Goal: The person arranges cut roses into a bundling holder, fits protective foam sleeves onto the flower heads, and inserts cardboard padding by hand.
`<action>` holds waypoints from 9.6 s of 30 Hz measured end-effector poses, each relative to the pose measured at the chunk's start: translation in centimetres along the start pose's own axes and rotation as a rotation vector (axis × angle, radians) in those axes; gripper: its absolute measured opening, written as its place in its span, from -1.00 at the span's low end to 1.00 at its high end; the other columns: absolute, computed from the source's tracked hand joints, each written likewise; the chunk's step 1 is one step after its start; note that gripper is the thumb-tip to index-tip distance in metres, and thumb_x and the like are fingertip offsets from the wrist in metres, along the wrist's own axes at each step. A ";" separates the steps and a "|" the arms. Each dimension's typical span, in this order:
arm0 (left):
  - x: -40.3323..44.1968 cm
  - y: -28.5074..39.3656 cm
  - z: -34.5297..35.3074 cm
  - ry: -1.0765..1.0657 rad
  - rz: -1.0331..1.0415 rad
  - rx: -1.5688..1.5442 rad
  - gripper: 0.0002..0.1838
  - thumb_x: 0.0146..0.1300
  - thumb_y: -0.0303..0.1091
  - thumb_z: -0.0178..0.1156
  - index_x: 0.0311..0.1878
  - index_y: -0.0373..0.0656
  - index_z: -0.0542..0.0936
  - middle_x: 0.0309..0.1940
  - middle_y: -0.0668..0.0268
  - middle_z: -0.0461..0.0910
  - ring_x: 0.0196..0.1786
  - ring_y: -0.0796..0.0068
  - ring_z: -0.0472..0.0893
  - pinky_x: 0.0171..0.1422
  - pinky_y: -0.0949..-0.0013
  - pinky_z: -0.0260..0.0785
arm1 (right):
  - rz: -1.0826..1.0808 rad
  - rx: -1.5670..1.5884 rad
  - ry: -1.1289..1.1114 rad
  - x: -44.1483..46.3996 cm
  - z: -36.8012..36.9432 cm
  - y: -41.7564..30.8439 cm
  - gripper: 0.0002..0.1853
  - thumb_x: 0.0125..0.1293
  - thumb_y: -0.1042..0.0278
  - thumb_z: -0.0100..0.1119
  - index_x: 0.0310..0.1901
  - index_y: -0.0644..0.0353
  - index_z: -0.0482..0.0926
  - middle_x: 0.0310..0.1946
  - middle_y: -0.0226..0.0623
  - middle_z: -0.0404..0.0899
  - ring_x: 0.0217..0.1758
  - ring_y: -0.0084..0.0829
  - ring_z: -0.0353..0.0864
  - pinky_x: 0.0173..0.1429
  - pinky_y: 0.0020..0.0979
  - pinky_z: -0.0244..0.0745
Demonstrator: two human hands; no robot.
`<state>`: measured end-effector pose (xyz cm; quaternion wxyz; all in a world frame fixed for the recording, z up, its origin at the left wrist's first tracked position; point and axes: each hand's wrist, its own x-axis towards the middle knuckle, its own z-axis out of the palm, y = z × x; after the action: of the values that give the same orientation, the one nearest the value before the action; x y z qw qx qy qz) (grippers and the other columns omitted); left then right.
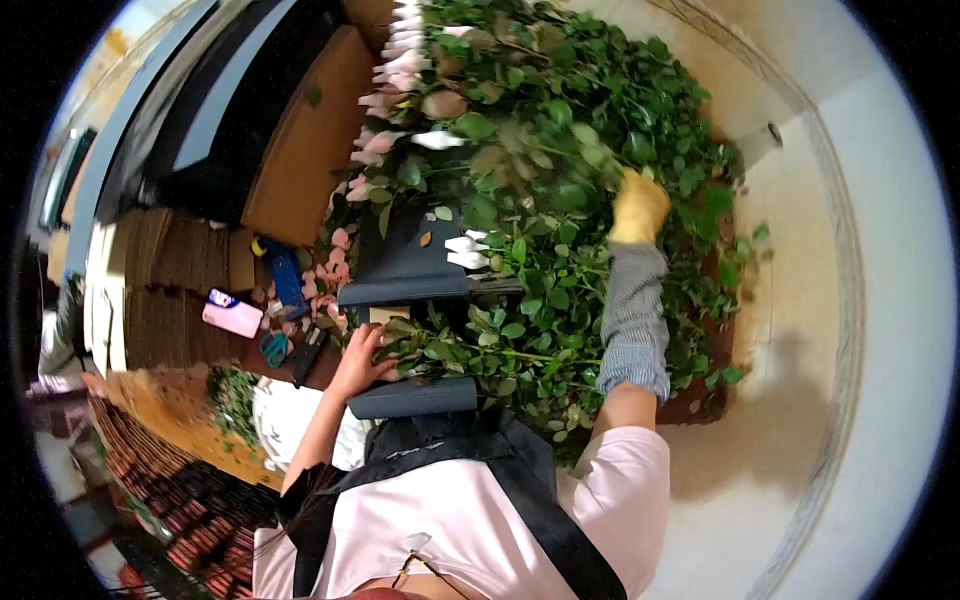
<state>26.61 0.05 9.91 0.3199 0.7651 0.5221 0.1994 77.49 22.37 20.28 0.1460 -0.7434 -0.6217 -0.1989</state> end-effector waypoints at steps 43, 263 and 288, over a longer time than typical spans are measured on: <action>2.5 0.3 -1.5 -0.064 0.182 0.388 -0.39 -0.13 -0.20 0.54 0.02 -0.21 0.58 0.30 -0.01 0.34 0.32 -0.18 0.30 0.42 -0.06 0.21 | 0.106 0.004 -0.202 -33.1 -3.9 -6.2 -0.66 0.40 0.32 0.09 0.17 -0.01 0.60 0.20 -0.17 0.56 0.35 -0.14 0.44 0.55 -0.11 0.17; 2.5 0.7 -0.8 0.401 -0.145 -0.128 -0.77 0.22 -0.18 0.33 -0.39 -0.15 0.70 -0.43 0.18 0.64 -0.39 0.09 0.67 -0.33 0.14 0.52 | -0.380 0.202 -0.814 -25.2 3.0 -25.4 -0.64 0.23 0.16 0.23 0.06 -0.04 0.67 0.06 -0.18 0.65 0.17 -0.04 0.58 0.26 -0.05 0.48; -27.0 -14.3 -7.7 0.371 -1.167 0.111 -0.08 0.18 0.23 0.39 0.37 -0.33 0.40 0.27 -0.26 0.36 0.34 -0.15 0.42 0.36 0.00 0.36 | -0.352 0.185 -0.923 -24.1 1.2 -26.2 -0.60 0.42 -0.04 0.06 0.17 -0.10 0.63 0.01 -0.21 0.72 0.05 -0.15 0.71 0.26 -0.06 0.49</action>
<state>1.99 -19.21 6.20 0.2398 0.3214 0.9113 0.0936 48.31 6.83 6.94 -0.1146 -0.6217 -0.7524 0.1849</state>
